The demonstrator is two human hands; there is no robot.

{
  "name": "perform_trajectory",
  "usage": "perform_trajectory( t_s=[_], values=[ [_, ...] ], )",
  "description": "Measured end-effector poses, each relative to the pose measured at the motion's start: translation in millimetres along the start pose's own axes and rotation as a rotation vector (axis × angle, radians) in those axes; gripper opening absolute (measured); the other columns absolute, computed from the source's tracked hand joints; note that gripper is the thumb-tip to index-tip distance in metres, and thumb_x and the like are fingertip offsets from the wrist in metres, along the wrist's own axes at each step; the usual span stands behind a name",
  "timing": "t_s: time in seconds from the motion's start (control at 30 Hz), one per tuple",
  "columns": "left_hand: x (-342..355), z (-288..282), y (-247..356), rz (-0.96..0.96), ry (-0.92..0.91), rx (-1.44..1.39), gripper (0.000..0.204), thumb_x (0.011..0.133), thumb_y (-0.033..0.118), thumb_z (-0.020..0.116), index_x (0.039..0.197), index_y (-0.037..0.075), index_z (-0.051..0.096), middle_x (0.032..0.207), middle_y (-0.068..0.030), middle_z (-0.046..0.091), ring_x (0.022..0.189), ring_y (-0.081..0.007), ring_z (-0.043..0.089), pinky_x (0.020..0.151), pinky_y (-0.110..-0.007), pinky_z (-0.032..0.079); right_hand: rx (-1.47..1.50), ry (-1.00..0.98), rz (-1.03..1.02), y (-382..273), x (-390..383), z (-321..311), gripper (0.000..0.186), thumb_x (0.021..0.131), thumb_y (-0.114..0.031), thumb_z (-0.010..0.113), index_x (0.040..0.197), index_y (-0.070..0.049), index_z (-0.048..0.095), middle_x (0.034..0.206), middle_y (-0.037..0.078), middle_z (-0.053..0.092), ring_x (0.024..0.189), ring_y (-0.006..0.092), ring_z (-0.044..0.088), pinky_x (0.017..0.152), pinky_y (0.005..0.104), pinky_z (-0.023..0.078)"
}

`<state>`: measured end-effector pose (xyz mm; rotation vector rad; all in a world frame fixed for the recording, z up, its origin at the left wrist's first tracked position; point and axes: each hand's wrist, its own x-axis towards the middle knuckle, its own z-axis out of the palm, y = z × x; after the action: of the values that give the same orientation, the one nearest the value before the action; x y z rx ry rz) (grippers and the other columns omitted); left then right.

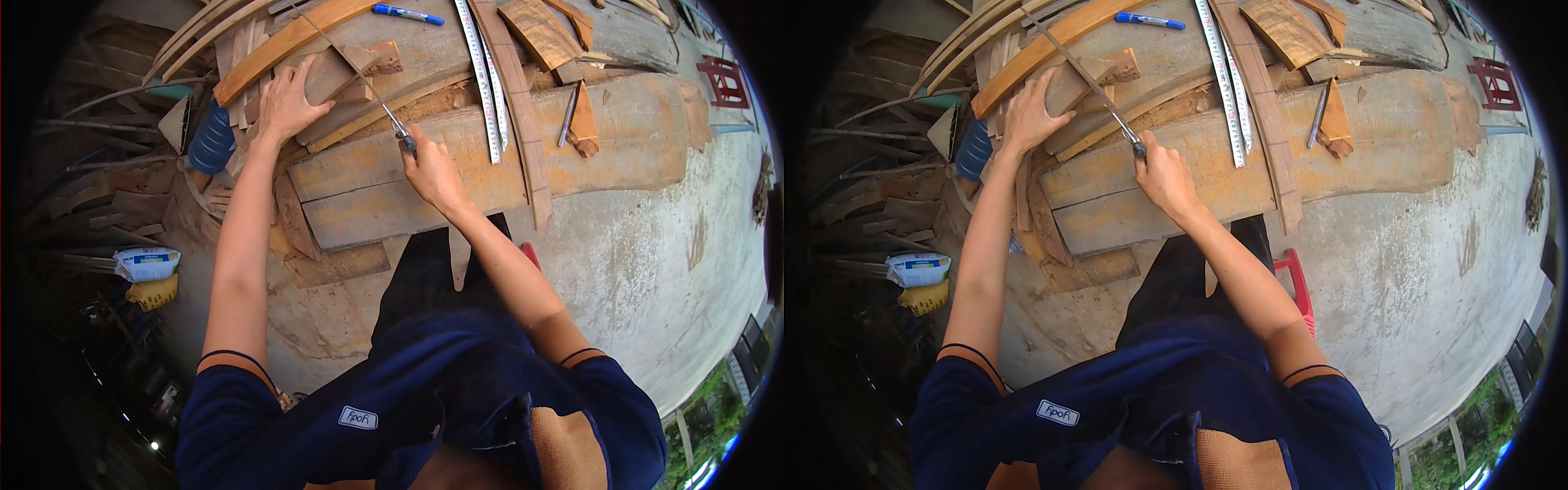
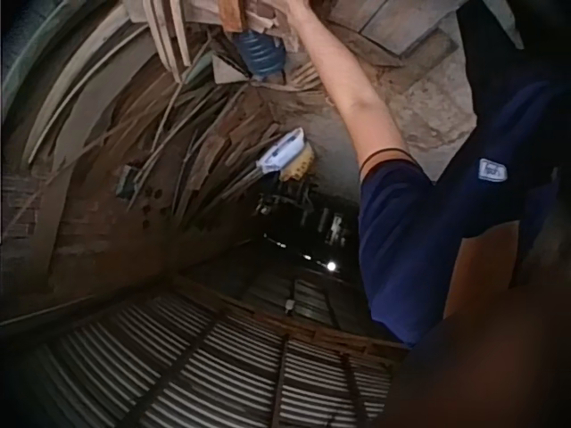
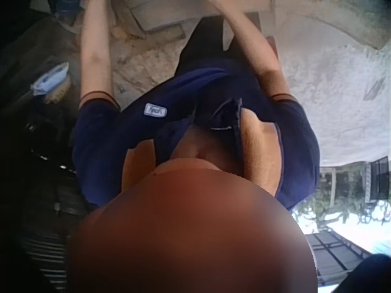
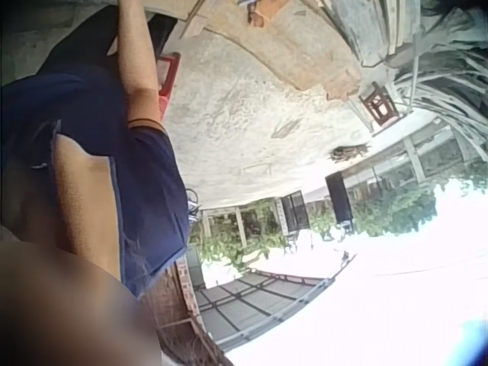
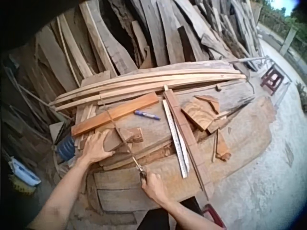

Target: The person saws a piece of curved wood at a woodworking station with a hand saw.

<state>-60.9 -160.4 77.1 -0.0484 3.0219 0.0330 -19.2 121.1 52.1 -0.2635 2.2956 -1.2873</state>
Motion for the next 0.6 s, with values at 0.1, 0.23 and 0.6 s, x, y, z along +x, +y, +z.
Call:
perform_trajectory(
  t_s=[0.1,0.23,0.6],
  values=[
    [-9,-2,1,-0.122,0.037,0.000,0.092,0.073,0.049,0.078,0.150,0.021,0.037,0.120,-0.0169,0.061,0.111,-0.0324,0.061,0.100,-0.043,0.043,-0.002,-0.011,0.009,-5,14,-1,0.020,0.094,-0.016,0.054,0.110,-0.004,0.059,0.082,0.030,0.064,0.087,0.0509,0.061,0.076,0.0574,0.047],
    [-23,-5,-5,-0.238,0.088,-0.012,0.088,0.079,0.051,0.075,0.147,0.009,0.039,0.124,-0.0201,0.061,0.114,-0.0356,0.060,0.100,-0.045,0.044,-0.058,-0.023,-0.065,-21,32,0,0.021,0.094,-0.015,0.053,0.111,-0.004,0.059,0.085,0.031,0.065,0.089,0.0513,0.061,0.078,0.0583,0.046],
    [7,-11,8,-0.126,0.040,0.038,0.092,0.079,0.050,0.076,0.147,0.002,0.038,0.128,-0.0237,0.058,0.121,-0.0395,0.054,0.113,-0.047,0.036,-0.024,-0.057,-0.073,-15,34,-29,0.020,0.093,-0.015,0.054,0.109,-0.004,0.058,0.084,0.032,0.065,0.087,0.0521,0.063,0.078,0.0599,0.048]
  ],
)
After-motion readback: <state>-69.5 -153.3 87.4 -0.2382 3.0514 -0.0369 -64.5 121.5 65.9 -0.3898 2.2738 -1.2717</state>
